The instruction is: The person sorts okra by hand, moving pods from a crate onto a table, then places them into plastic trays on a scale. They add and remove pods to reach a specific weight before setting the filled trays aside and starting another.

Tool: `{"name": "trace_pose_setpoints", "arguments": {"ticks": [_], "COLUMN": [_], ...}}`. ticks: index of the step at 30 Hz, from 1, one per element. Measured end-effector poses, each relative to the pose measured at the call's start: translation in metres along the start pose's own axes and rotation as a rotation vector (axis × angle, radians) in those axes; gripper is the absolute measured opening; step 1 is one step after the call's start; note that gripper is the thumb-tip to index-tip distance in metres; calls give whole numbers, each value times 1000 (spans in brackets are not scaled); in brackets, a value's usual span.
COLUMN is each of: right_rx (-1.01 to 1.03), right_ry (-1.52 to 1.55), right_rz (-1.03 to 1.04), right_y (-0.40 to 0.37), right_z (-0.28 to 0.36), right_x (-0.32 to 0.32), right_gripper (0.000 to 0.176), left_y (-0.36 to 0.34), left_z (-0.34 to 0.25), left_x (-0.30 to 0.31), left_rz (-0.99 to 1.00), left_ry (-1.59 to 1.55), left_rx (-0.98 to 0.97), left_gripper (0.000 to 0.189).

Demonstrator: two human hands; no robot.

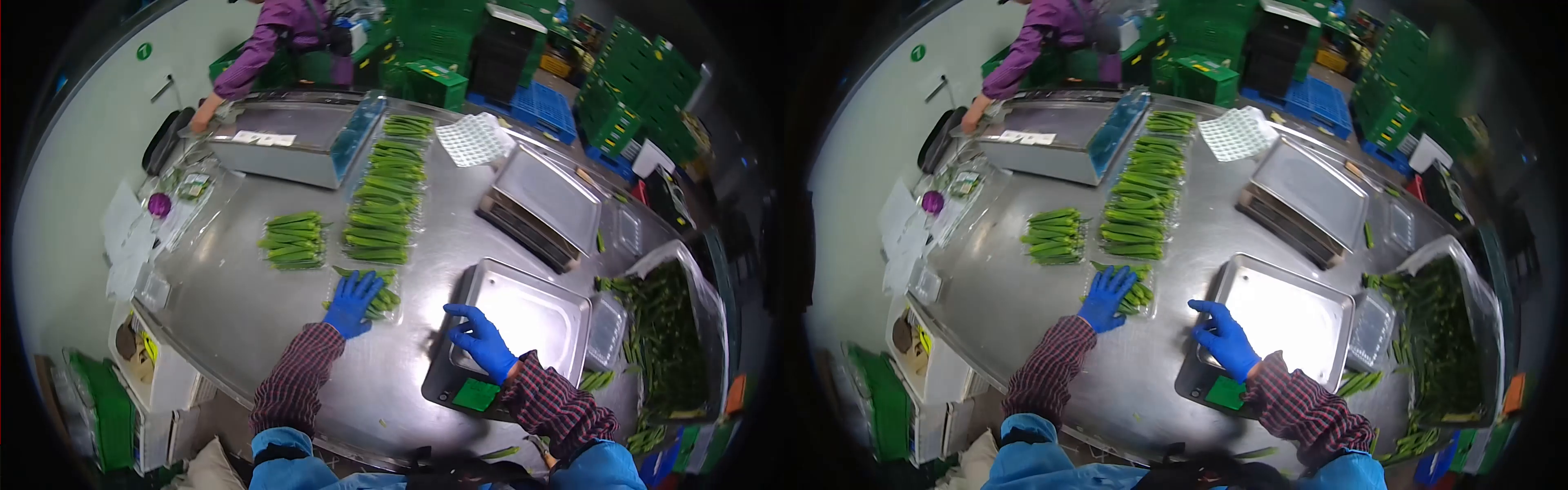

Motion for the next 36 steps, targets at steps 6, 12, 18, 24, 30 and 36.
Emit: {"name": "trace_pose_setpoints", "arguments": {"ticks": [6,12,18,24,30,36], "right_rx": [-24,-145,-223,290,6,89], "right_ry": [173,-61,-384,-569,-1225,-1141], "right_rz": [-145,-652,-1140,-912,-612,-664], "right_y": [-72,-234,-379,-298,-220,-224], "right_z": [-27,-105,-200,-221,-225,-214], "right_x": [46,126,204,270,271,284], "right_gripper": [47,38,27,26,12,7], "left_y": [47,27,48,84,99,127], "left_z": [59,-73,-173,-311,-428,-478], "left_x": [-65,19,51,72,61,39], "left_rz": [1,-258,-339,-278,-103,43], "left_ry": [-315,-185,-316,-386,-291,-325], "left_rx": [-80,-190,-166,-349,-460,-537], "left_gripper": [93,92,58,50,52,51]}}
Point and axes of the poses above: each hand's wrist, its own y-axis towards the middle knuckle, its own x-axis out of the back of the hand, z = x × y, the point moved 1 cm from there along y, towards the middle knuckle, and after that the axes turned 7 degrees about z, right-handed, at the moved point
